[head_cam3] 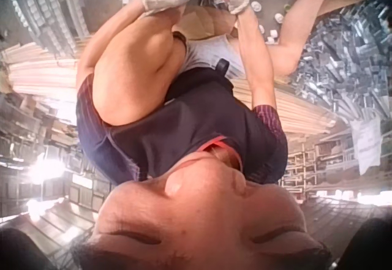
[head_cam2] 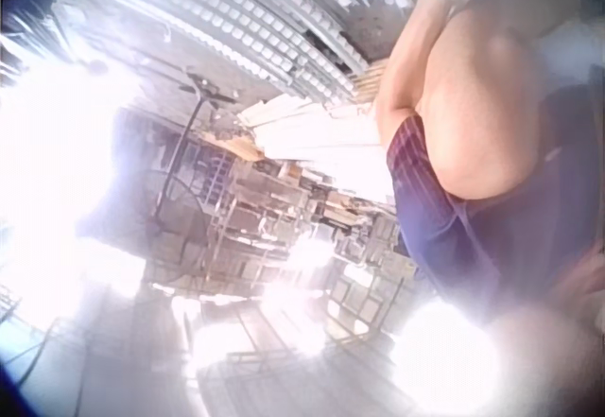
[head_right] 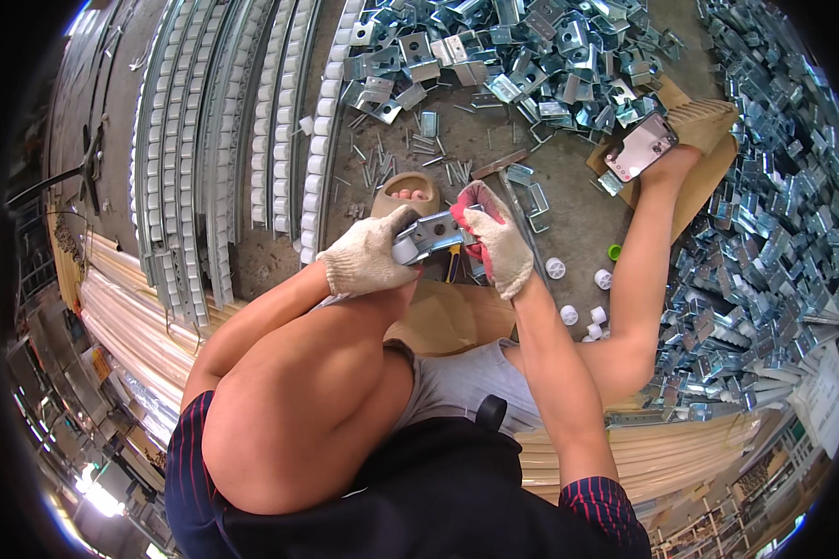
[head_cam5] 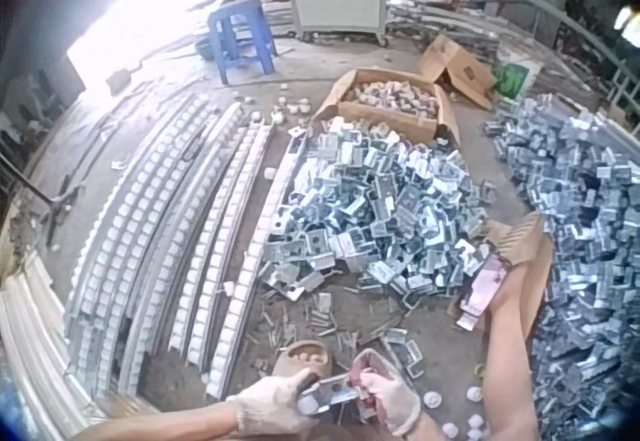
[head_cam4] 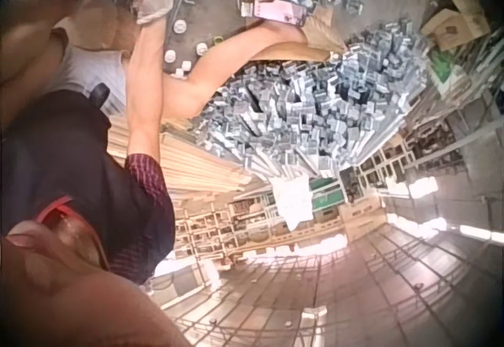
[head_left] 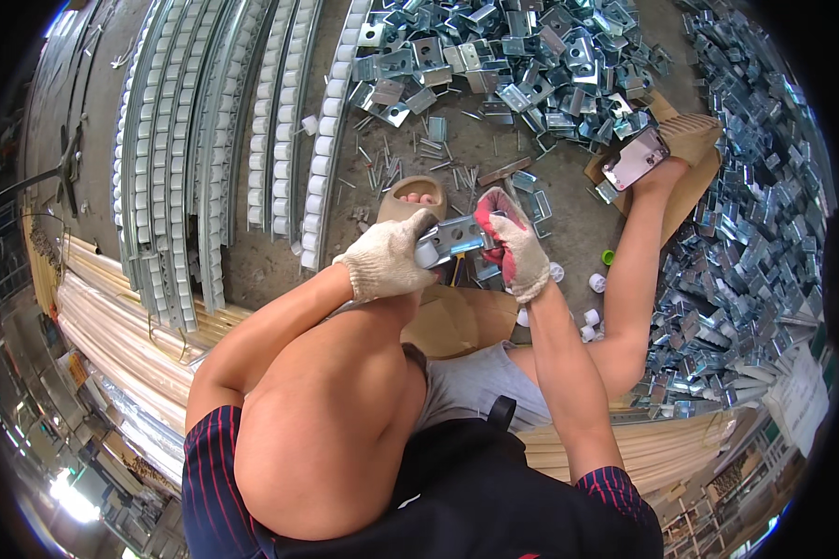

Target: The person assembles metal components by holding a bracket against a metal track and hammering a small pin or fastener into place by hand using a hammer.

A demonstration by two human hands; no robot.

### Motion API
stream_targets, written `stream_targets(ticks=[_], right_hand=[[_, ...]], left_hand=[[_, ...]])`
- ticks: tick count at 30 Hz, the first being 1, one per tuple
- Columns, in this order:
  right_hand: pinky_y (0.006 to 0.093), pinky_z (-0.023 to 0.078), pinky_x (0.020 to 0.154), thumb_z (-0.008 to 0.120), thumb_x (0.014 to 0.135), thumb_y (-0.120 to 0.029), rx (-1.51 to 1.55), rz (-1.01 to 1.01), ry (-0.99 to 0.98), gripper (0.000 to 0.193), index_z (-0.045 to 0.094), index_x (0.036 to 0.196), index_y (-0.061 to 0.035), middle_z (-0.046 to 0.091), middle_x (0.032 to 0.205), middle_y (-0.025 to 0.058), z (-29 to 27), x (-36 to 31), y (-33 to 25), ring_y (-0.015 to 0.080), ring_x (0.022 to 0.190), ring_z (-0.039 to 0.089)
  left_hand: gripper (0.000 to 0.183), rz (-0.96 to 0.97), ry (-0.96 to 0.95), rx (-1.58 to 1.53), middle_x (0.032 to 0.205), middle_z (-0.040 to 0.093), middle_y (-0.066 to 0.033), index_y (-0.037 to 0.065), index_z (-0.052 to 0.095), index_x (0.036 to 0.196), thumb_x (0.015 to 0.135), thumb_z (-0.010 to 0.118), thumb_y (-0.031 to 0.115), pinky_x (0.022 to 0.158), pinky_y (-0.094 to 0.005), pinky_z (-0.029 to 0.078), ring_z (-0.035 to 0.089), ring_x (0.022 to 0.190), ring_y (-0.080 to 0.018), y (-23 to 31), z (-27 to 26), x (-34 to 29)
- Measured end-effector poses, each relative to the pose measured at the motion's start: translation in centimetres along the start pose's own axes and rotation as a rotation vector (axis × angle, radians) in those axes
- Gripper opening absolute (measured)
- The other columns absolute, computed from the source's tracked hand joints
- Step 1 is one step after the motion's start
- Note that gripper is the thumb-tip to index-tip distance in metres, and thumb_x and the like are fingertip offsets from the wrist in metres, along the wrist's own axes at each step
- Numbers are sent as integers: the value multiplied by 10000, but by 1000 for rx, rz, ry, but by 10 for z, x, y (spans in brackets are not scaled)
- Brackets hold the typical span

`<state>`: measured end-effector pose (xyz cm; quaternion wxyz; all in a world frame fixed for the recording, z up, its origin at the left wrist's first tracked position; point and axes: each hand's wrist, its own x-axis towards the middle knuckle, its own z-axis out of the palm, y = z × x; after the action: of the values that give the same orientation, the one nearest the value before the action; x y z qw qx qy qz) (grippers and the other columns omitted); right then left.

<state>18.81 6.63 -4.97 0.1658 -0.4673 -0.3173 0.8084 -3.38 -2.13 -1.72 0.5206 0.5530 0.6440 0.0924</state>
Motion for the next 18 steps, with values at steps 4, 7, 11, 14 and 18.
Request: stream_targets(ticks=[4, 7, 11, 14, 18], right_hand=[[188, 373, 560, 625, 999, -213, -97, -16, -56, 50, 626, 1034, -178, 567, 873, -97, -7, 1, -4, -1, 738, 484], [201, 366, 563, 621, 995, -205, -76, -81, -71, 74, 629, 1043, -149, 568, 879, -85, -13, 8, 0, 10, 754, 486], [209, 363, 576, 620, 994, -203, -55, -165, -87, 102, 629, 1039, -111, 572, 875, -82, -13, 12, 7, 16, 735, 483], [211, 384, 616, 626, 994, -205, -93, -163, -117, 123, 631, 1050, -95, 581, 879, -76, -12, 10, 2, 21, 756, 496], [217, 415, 666, 631, 995, -191, -110, -95, -139, 111, 634, 1045, -92, 588, 898, -63, -17, 10, -9, 30, 792, 511]], left_hand=[[580, 9, -13, 6, 1002, 744, -264, 57, 589, 1237, 771, 838, 298, 878, -529, 571, 718, 994, -477, 3, 1, 1], [615, 45, -14, 21, 1016, 742, -277, 53, 599, 1282, 768, 824, 305, 907, -532, 564, 720, 1005, -471, 1, 7, 0], [666, 40, -26, 2, 1030, 742, -282, 48, 576, 1330, 772, 822, 317, 924, -525, 563, 722, 1012, -466, 2, 8, 0], [676, 69, 3, -5, 1042, 744, -281, 56, 571, 1342, 773, 828, 317, 911, -526, 568, 725, 1009, -465, 1, 9, -2], [702, 40, -29, 11, 1064, 746, -283, 80, 550, 1375, 777, 837, 311, 909, -537, 575, 730, 1008, -470, 7, 2, -3]])
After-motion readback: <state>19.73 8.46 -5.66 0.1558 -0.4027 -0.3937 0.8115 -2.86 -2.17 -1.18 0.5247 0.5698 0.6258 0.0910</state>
